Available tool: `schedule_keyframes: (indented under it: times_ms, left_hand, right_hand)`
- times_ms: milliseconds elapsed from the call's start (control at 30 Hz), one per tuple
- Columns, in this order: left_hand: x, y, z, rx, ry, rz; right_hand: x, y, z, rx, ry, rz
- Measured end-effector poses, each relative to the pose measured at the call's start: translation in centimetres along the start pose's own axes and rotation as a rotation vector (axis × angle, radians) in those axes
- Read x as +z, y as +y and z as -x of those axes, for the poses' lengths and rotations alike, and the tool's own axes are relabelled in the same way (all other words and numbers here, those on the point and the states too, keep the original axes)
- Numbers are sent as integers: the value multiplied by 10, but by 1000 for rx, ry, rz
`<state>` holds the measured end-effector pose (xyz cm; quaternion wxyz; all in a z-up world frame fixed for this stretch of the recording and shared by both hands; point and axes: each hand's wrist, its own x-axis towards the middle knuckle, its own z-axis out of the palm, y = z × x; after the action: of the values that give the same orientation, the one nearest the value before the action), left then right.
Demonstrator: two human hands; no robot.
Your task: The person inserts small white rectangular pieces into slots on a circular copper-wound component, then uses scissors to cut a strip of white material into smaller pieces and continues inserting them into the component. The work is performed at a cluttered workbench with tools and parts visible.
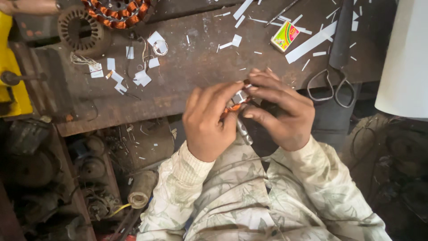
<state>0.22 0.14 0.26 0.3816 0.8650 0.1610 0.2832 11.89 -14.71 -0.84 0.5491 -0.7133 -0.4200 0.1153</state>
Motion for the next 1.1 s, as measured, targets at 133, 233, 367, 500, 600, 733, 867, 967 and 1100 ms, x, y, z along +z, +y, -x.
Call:
schedule_keyframes:
  times_ms: [133,233,367,500,600,733,867,967,1100]
  left_hand:
    - [-1,-1,4,-18,26,20]
    - [2,-1,4,-39,50,-10]
    - [10,-2,5,-95,102,-39]
    - [16,0,8,-147,111,-51]
    - [14,7,10,-111,108,-85]
    - [3,17,12,-128,29,17]
    - [-18,13,12,-222,-26,204]
    - [-26,3,11,-172,-59,208]
    - [-28,-5,13,-74,-56,157]
  right_hand:
    - [7,-10,24,11,119,77]
    - [12,-22,40,16,121,200]
    - [27,-24,51,-31,104,387]
    - [28,-20,52,-37,155,414]
    - [27,-15,46,-48,220,486]
    - [16,-5,32,1,229,392]
    - [3,6,22,57,191,325]
    - [-5,16,15,79,159,233]
    - [-9,17,8,42,113,238]
